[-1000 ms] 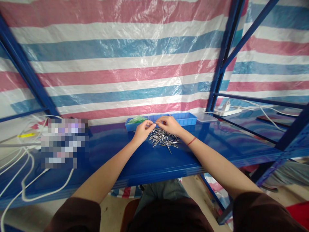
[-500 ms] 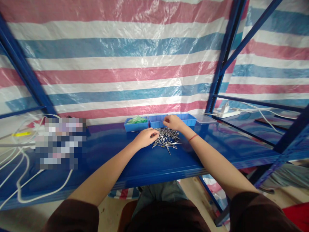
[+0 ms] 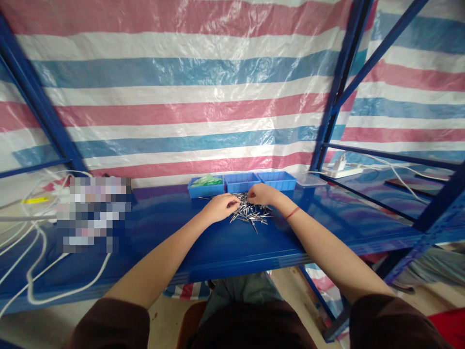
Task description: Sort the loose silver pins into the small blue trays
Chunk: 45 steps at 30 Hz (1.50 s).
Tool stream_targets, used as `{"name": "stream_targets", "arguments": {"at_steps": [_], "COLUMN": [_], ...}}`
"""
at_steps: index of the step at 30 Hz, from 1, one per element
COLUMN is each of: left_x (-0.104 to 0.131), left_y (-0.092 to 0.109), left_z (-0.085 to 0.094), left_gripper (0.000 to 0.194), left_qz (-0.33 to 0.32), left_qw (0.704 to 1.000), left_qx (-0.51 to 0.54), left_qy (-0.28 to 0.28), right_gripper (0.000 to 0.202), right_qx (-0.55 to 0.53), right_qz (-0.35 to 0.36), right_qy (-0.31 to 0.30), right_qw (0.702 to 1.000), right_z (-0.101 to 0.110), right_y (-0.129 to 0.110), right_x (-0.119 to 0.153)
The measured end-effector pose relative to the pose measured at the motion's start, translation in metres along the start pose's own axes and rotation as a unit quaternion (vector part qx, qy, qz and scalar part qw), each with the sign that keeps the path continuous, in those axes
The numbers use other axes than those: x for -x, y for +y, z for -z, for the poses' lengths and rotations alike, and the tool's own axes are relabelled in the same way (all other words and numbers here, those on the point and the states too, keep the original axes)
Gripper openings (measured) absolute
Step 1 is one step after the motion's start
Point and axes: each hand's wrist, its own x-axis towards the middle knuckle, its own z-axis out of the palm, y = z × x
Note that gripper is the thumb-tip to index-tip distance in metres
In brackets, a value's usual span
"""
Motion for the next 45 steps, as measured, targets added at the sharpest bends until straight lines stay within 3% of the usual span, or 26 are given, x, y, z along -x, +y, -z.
{"name": "stream_targets", "arguments": {"at_steps": [16,22,25,32,40,45], "left_x": [0.000,0.000,-0.001,-0.003,-0.004,-0.005], "left_y": [0.001,-0.001,-0.004,-0.003,-0.003,-0.003], "left_z": [0.001,-0.001,-0.003,-0.003,-0.004,-0.004], "left_gripper": [0.024,0.023,0.025,0.032,0.028,0.029], "left_qz": [-0.004,-0.003,0.003,0.053,0.084,0.106], "left_qw": [1.000,0.999,1.000,0.996,0.991,0.984], "left_qx": [-0.023,-0.032,-0.023,0.040,0.086,0.131], "left_qy": [-0.014,-0.008,0.007,0.055,0.066,0.063], "right_gripper": [0.022,0.022,0.019,0.014,0.013,0.024], "right_qx": [0.020,-0.019,-0.092,-0.351,-0.423,-0.460], "right_qz": [0.000,0.005,-0.005,0.081,0.136,0.121], "right_qy": [-0.016,-0.006,-0.001,-0.014,0.030,0.029], "right_qw": [1.000,1.000,0.996,0.933,0.895,0.879], "right_z": [-0.004,0.008,0.014,0.005,-0.002,-0.001], "right_y": [-0.011,-0.006,-0.003,0.001,-0.007,-0.011], "right_x": [0.001,0.004,0.008,0.003,-0.002,0.000]}}
